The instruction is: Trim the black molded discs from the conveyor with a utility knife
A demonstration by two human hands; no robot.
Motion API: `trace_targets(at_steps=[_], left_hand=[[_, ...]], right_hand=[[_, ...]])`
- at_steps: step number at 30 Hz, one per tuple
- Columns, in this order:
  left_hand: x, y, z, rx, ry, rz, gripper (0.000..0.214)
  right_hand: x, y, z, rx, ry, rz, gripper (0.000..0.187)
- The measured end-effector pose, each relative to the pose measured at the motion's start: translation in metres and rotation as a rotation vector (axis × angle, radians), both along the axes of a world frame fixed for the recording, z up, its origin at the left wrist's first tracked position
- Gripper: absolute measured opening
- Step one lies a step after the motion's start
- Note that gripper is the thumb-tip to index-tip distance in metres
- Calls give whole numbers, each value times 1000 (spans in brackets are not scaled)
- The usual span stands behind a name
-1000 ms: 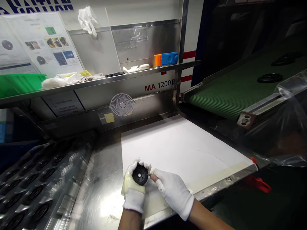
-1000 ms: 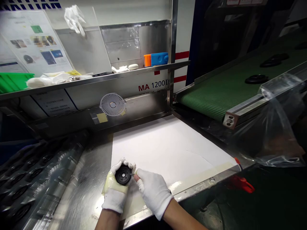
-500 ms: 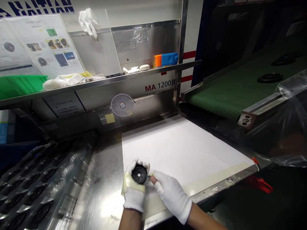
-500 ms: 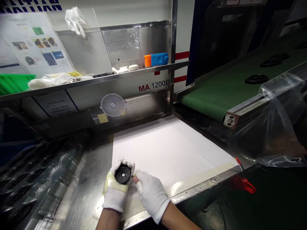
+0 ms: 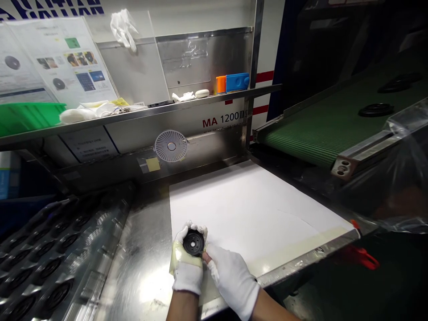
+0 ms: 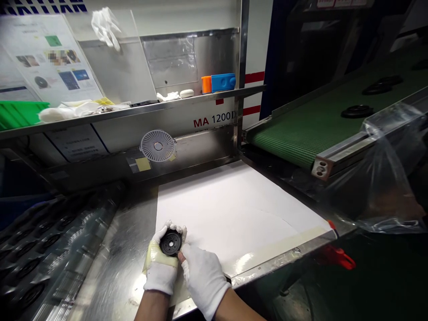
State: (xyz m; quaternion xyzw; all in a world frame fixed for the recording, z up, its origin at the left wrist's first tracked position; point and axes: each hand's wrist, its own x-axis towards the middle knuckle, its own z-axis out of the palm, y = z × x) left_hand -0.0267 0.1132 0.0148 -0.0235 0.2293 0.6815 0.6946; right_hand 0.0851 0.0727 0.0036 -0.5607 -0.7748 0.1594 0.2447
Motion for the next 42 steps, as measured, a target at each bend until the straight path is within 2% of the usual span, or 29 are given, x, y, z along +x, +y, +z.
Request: trace_targets(at_steps=[7, 11, 13, 16, 18, 22, 26, 33, 38, 42], left_hand=[[1, 0, 0, 3, 14, -3, 9], [4, -1, -3, 4, 62, 63, 7], [3, -6, -1, 19, 108, 80, 14], [-3, -15, 6, 49, 202, -37, 39], [-7, -18, 10, 68, 234, -96, 44], [-8, -12, 9, 65, 203, -47, 26], [-2, -3, 6, -35, 76, -46, 12], [-3, -2, 6, -73, 12, -14, 6], [-4, -1, 3, -62, 2, 25, 6], [-3, -1, 3, -54, 2, -8, 6]], right_hand=[[0, 3, 3, -20, -4, -30, 23], [-6, -1, 1, -31, -38, -23, 26], [-6, 0, 1, -41, -22, 0, 28], [1, 5, 4, -69, 45, 64, 28], [6, 8, 8, -78, 76, 95, 26], [9, 11, 12, -59, 50, 53, 21], [5, 10, 10, -14, -16, 2, 23], [-1, 5, 2, 2, -24, -20, 21], [-3, 0, -3, 22, 19, 31, 24], [1, 3, 0, -4, 18, -10, 23]])
